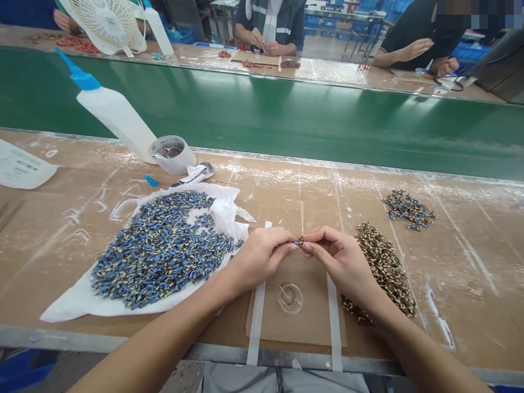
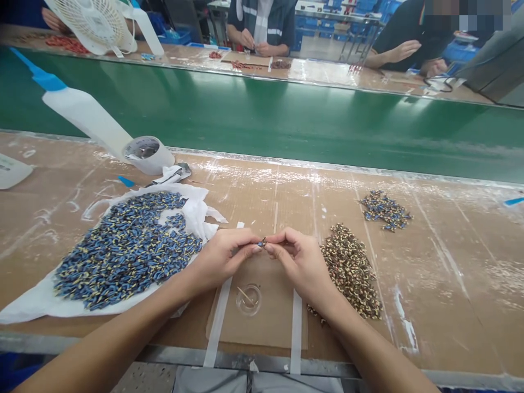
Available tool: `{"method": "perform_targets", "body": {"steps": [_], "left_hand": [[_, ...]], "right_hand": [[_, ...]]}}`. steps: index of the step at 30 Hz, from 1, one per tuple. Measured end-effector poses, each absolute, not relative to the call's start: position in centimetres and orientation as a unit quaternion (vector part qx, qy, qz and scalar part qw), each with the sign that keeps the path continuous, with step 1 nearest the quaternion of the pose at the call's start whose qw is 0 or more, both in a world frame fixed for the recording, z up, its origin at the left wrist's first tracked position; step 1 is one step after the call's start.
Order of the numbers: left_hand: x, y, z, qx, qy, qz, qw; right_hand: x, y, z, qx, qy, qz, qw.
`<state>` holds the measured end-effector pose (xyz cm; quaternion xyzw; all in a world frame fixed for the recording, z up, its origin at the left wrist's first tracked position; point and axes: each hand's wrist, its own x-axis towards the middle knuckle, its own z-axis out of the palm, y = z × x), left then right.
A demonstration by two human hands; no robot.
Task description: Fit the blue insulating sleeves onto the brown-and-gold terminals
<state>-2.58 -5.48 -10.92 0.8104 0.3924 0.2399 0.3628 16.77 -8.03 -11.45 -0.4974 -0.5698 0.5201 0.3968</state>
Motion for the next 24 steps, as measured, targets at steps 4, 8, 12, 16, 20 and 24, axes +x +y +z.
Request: {"method": "perform_targets", "body": {"steps": [4, 8, 12, 16, 20, 24], "left_hand": [[-2.5, -5.6, -11.3, 0.838, 0.371, 0.226, 0.330], [-2.4, -5.7, -11.2, 0.832, 0.378, 0.226, 0.336], [-2.4, -5.7, -11.3, 0.829, 0.379, 0.228, 0.342], [-2.4, -5.6, -11.9, 0.835, 0.365, 0.235, 0.339], [-2.3, -5.8, -12.7, 0.851, 0.362, 0.231, 0.303], [-2.0, -6.0, -13.3, 0.858, 0.369, 0.207, 0.292]], "right_hand": [[16.7, -7.9, -11.7, -0.493, -0.563, 0.534, 0.393], [16.9, -7.6, -11.8, -0.485, -0.538, 0.571, 0.387], [17.1, -7.6, -11.9, -0.483, -0.533, 0.581, 0.381], [17.2, -7.9, -12.3, -0.477, -0.542, 0.580, 0.376], [17.1, -8.1, -13.2, -0.457, -0.569, 0.578, 0.365], [16.9, -8.2, -13.7, -0.446, -0.571, 0.590, 0.356]]}}
